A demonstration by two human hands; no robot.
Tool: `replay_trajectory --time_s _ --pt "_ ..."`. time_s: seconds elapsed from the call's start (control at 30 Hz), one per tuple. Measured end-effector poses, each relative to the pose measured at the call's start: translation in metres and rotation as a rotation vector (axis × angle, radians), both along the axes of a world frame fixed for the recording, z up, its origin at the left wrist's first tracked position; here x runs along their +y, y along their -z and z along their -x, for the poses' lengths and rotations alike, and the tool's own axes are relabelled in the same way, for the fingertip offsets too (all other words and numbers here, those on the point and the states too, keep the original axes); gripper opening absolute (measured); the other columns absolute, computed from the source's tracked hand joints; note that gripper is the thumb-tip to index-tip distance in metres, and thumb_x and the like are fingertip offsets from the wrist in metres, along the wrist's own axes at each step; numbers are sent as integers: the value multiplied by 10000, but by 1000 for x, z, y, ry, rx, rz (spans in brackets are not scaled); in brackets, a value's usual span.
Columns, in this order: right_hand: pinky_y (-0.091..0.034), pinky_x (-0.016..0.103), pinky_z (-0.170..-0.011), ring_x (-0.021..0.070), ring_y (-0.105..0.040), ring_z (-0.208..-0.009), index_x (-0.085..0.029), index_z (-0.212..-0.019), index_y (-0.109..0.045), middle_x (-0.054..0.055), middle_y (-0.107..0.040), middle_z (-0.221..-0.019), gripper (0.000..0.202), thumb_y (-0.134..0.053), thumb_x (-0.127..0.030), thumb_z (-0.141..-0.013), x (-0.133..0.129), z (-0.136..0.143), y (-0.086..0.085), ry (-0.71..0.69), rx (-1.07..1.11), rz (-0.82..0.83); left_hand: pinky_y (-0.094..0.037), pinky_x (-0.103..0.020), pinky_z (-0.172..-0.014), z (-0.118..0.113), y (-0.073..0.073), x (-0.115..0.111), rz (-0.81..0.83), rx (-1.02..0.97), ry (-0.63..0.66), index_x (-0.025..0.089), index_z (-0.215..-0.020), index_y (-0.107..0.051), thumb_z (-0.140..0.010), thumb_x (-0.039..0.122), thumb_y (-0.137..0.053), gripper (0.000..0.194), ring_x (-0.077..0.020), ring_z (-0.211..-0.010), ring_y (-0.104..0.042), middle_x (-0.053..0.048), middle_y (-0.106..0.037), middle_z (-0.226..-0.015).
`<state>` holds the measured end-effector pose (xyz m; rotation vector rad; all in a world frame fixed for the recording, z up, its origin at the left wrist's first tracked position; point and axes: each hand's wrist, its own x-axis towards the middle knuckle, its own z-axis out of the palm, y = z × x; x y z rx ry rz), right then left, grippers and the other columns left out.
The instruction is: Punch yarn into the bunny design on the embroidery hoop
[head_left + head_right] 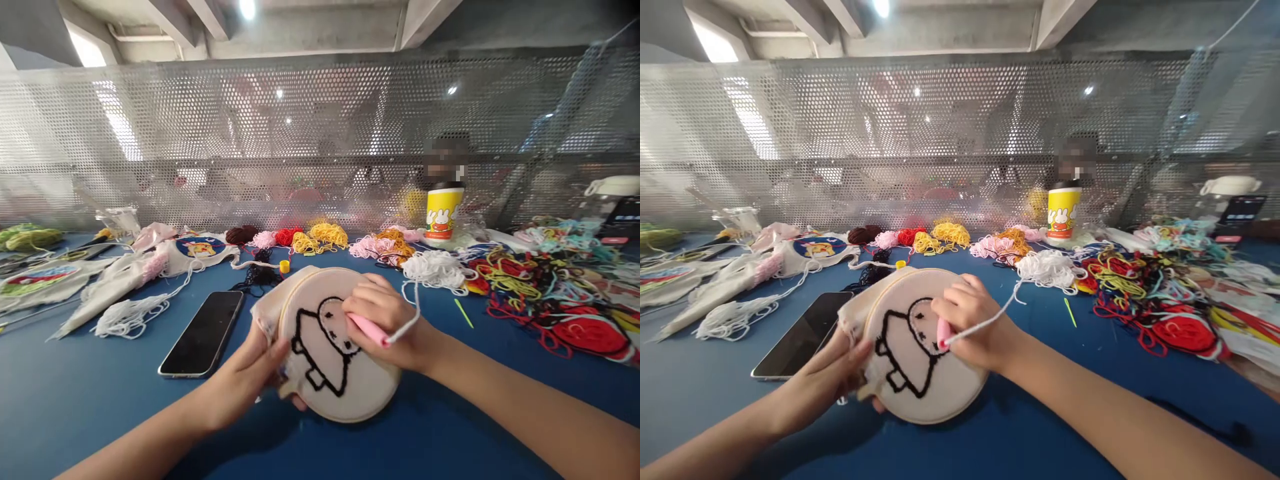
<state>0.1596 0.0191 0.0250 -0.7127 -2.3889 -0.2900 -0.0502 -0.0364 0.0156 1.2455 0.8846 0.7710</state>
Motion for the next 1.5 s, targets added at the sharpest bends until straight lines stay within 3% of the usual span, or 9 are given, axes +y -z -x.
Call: replay_trajectory --time_s 0.1,0.17,0.27,0.57,0.73,0.9,1.03,1.17,1.5 --pt "-351 319 -782 109 -422 -588 -159 -644 -530 -4 -465 -574 156 -408 -75 -695 -3 -11 -5 -91 -50 14 -454 -230 -708 -4 1 -7 236 -27 178 181 -933 -594 -702 434 -547 345 -124 -722 -596 -22 -638 -760" --pt "-354 310 -793 106 -406 -583 -157 -645 -528 -7 -448 -568 144 -415 -79 -689 -8 -17 -4 -144 -96 26 -446 -237 -724 -6 3 -11 364 -43 283 164 -784 -649 -657 457 -582 326 -132 -737 -601 -26 -650 -729" --pt "-349 318 -810 111 -391 -604 -157 -655 -527 -1 -449 -591 106 -437 -112 -689 -14 -21 0 -200 -169 22 -445 -338 -766 -6 4 -15 428 -88 405 188 -871 -634 -643 524 -550 414 -200 -806 -606 -52 -665 -800" --pt "-356 333 -798 99 -347 -599 -166 -637 -507 -14 -438 -603 88 -454 -107 -676 -20 -17 12 -278 -163 10 -394 -315 -854 -1 -11 -1 98 3 35 236 -1097 -489 -760 377 -473 366 -214 -1021 -498 -22 -576 -1088" --pt "-329 382 -892 98 -349 -565 -154 -632 -544 -10 -443 -565 206 -391 -78 -748 -23 -13 14 -245 -154 -67 -416 -296 -785 -1 -11 0 -2 280 83 158 -1101 -458 -775 351 -472 379 -196 -910 -526 -38 -604 -957" --pt "-313 455 -920 104 -403 -565 -124 -741 -601 2 -466 -549 236 -375 -71 -785 -23 -11 17 -78 67 -199 -420 -297 -781 -6 1 -3 -77 129 79 199 -1213 -283 -784 356 -456 489 -184 -917 -500 -46 -531 -1073" --pt "-373 456 -885 128 -470 -657 -110 -871 -579 31 -511 -647 195 -414 -91 -769 -21 -11 20 -96 142 -169 -386 -318 -844 -11 11 -5 -147 72 84 214 -1249 -183 -782 366 -457 562 -217 -1031 -431 -71 -452 -1163" --pt "-424 407 -870 138 -518 -735 -101 -918 -534 47 -560 -716 186 -491 -80 -738 -22 -11 18 -113 206 -169 -437 -301 -743 -15 17 -6 -138 84 106 223 -1277 -53 -775 370 -465 666 -238 -1001 -435 -89 -462 -1099" --pt "-387 400 -913 137 -536 -827 -181 -932 -461 31 -541 -783 158 -417 -127 -790 -26 -24 16 -198 450 207 -427 -175 -560 -17 11 -4 -22 33 129 274 -1291 44 -783 300 -480 730 -108 -698 -480 -12 -499 -897"
